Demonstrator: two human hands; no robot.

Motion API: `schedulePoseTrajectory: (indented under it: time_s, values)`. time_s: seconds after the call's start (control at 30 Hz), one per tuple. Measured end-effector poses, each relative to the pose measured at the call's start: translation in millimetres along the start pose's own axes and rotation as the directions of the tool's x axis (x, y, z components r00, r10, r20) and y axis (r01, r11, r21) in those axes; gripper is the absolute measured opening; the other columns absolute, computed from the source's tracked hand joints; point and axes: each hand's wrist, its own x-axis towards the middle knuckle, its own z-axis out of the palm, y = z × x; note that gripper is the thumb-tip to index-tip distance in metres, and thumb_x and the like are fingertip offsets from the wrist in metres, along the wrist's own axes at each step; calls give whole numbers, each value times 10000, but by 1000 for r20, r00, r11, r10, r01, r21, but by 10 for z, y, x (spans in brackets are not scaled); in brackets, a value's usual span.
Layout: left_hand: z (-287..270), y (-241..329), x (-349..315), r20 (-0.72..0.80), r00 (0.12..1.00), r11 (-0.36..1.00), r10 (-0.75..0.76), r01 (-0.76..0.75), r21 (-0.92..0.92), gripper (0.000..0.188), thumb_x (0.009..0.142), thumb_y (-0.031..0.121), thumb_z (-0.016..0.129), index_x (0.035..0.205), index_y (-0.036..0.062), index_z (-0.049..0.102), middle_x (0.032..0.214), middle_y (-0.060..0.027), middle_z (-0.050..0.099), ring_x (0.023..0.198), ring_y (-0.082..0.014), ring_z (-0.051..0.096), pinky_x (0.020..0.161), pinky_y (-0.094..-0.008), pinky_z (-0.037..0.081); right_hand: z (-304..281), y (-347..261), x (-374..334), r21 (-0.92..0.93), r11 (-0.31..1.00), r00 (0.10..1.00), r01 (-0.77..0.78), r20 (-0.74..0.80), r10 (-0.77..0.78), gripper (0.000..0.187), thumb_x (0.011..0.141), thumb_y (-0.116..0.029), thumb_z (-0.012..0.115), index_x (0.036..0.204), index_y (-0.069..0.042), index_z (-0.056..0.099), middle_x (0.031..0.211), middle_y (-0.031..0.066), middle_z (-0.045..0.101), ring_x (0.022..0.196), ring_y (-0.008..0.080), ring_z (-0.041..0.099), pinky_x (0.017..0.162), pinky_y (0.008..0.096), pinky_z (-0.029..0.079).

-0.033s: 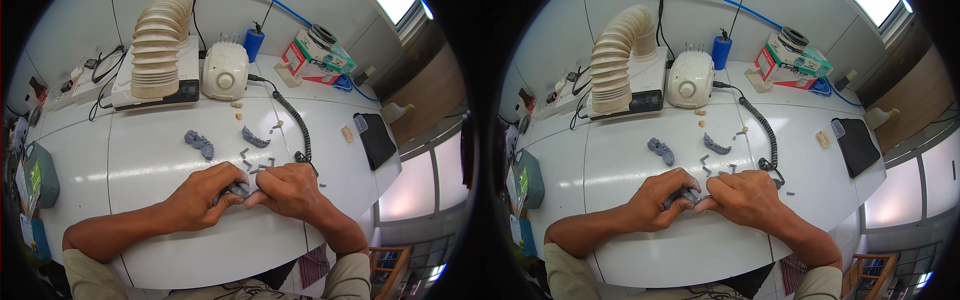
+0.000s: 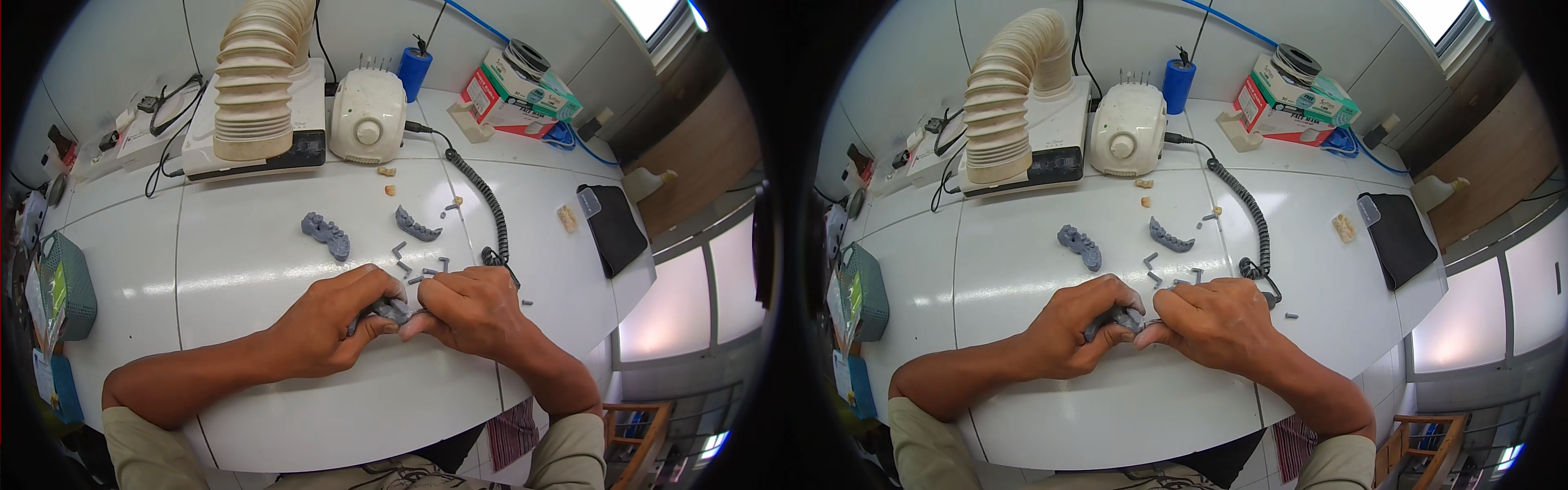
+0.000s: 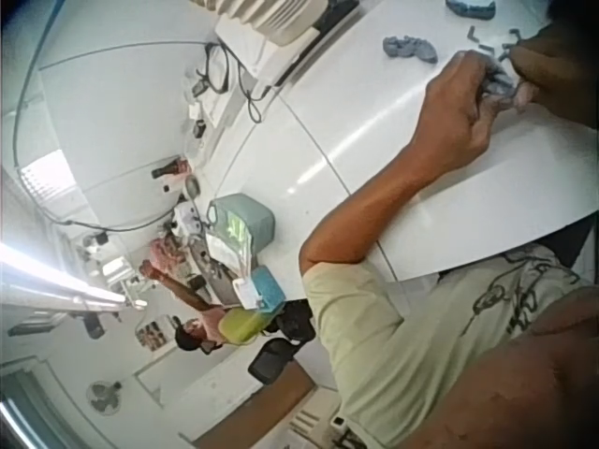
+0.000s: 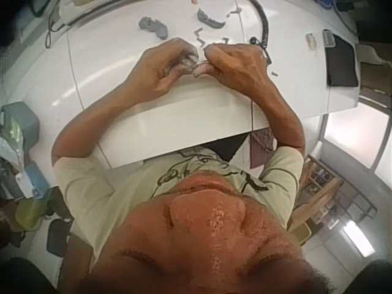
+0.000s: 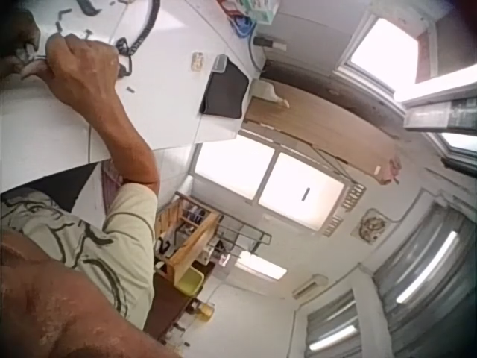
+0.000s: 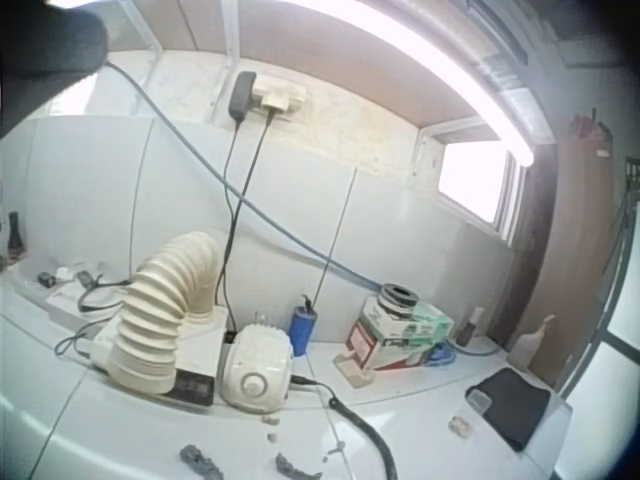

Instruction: Assembling the components of a dental model for a denture fitting.

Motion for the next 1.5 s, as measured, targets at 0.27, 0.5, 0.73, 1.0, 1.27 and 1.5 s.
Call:
schedulePoseTrajectory:
  time_s: [0.27,0.5,0.73,1.0,1.27,1.5]
  values:
    - [-3,9,-2,8,1000,1000,-16,16,1,297,925,29,762,1192,23,631,1013,-161,649,854,-337,656,773,-397,533,0,4,0,10,1000,1000,4,6,-4,553,858,-563,816,717,-122,514,596,25,514,461,227,517,442,362,398]
    - [-2,6,-3,3,1000,1000,-9,9,-9,291,925,23,760,1188,21,635,1006,-155,651,843,-323,664,763,-392,534,17,12,-15,15,1000,1000,7,0,-7,541,863,-560,816,726,-119,534,596,24,527,465,227,530,446,362,408]
    - [-13,8,0,9,1000,1000,5,-5,-6,290,929,31,761,1189,16,634,1007,-158,653,833,-323,666,757,-393,535,6,10,-3,7,1000,1000,11,7,-11,544,864,-562,815,725,-118,533,598,23,534,463,226,528,446,360,407]
    - [-13,10,-1,18,1000,1000,-9,10,-21,283,937,35,753,1190,11,629,1009,-163,654,848,-322,674,769,-389,539,15,11,-6,21,1000,1000,11,-3,-11,552,865,-562,812,714,-117,524,593,26,531,465,228,531,444,359,409]
    - [-21,11,0,24,1000,1000,-12,13,-16,275,945,37,747,1191,9,628,1003,-158,656,839,-314,681,766,-383,541,-3,12,1,29,999,1000,15,14,-16,509,900,-547,794,757,-120,557,609,21,558,468,219,580,445,357,433]
    - [-21,15,-4,28,999,1000,-18,19,-20,276,950,46,752,1193,5,626,996,-155,658,837,-302,686,761,-379,542,-9,15,4,18,1000,1000,22,16,-22,514,904,-549,791,748,-123,549,601,17,550,465,214,574,448,353,432]
